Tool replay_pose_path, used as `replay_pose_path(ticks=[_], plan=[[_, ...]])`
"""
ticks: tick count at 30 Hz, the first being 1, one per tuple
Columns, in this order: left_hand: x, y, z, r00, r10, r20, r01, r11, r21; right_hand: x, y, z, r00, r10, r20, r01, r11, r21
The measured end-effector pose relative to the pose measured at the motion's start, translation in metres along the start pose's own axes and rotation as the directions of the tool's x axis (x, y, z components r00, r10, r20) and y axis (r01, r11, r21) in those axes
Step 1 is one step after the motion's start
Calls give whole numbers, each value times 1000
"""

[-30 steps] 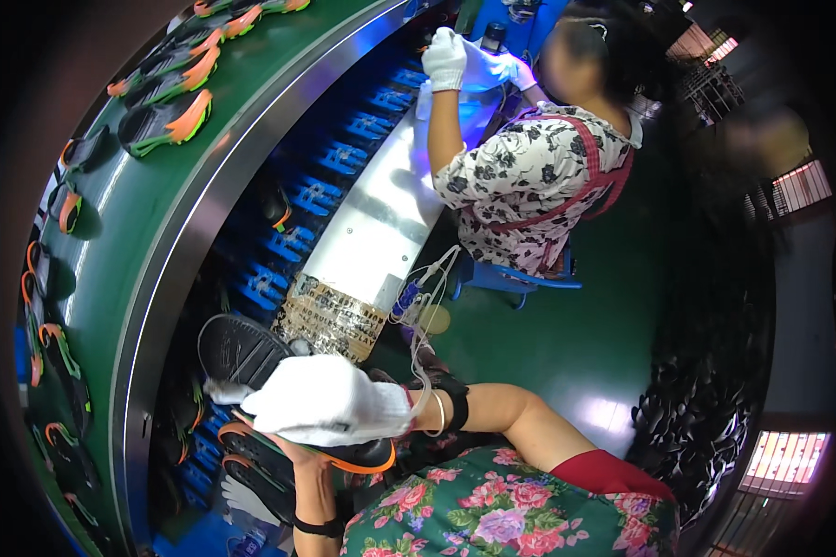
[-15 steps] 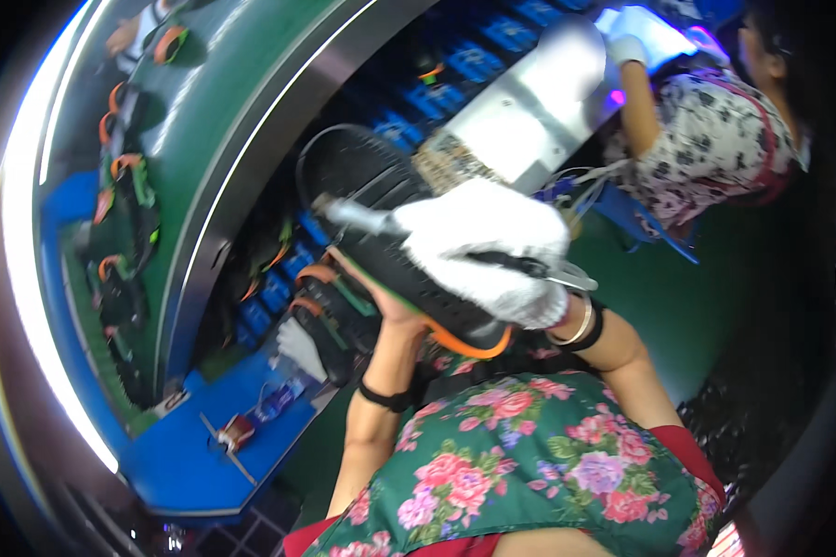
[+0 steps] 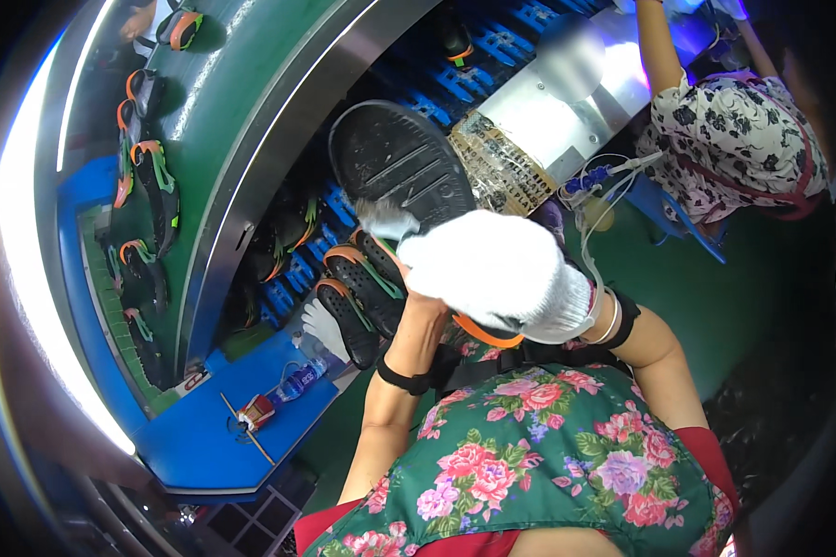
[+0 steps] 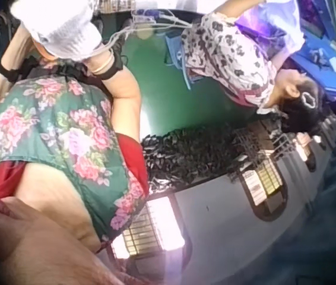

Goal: Applying adhesive or primer to the bottom of shoe soles using a brush.

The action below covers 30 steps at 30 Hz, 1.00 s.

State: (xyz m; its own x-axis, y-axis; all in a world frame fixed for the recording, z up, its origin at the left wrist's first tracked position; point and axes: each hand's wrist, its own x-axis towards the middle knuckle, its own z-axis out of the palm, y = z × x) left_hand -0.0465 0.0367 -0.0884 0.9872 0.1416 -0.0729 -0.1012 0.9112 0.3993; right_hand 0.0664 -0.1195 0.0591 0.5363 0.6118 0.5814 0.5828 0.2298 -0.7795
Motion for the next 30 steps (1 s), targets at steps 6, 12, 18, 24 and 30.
replay_pose_path(ticks=[6,12,18,24,30], plan=[[10,10,14,872,64,-484,71,964,255,6,25,-16,998,-54,-13,53,998,-33],[27,18,46,920,-86,-383,44,992,-118,1,23,-5,991,-104,80,105,995,-1],[44,25,46,985,-168,-36,166,986,-32,-14,39,5,997,-39,67,39,999,-10],[61,40,65,993,-116,-11,116,993,1,5,47,-16,995,-100,-5,100,992,77],[66,39,86,989,-144,28,143,989,30,-8,28,-3,999,-31,45,34,998,-58]])
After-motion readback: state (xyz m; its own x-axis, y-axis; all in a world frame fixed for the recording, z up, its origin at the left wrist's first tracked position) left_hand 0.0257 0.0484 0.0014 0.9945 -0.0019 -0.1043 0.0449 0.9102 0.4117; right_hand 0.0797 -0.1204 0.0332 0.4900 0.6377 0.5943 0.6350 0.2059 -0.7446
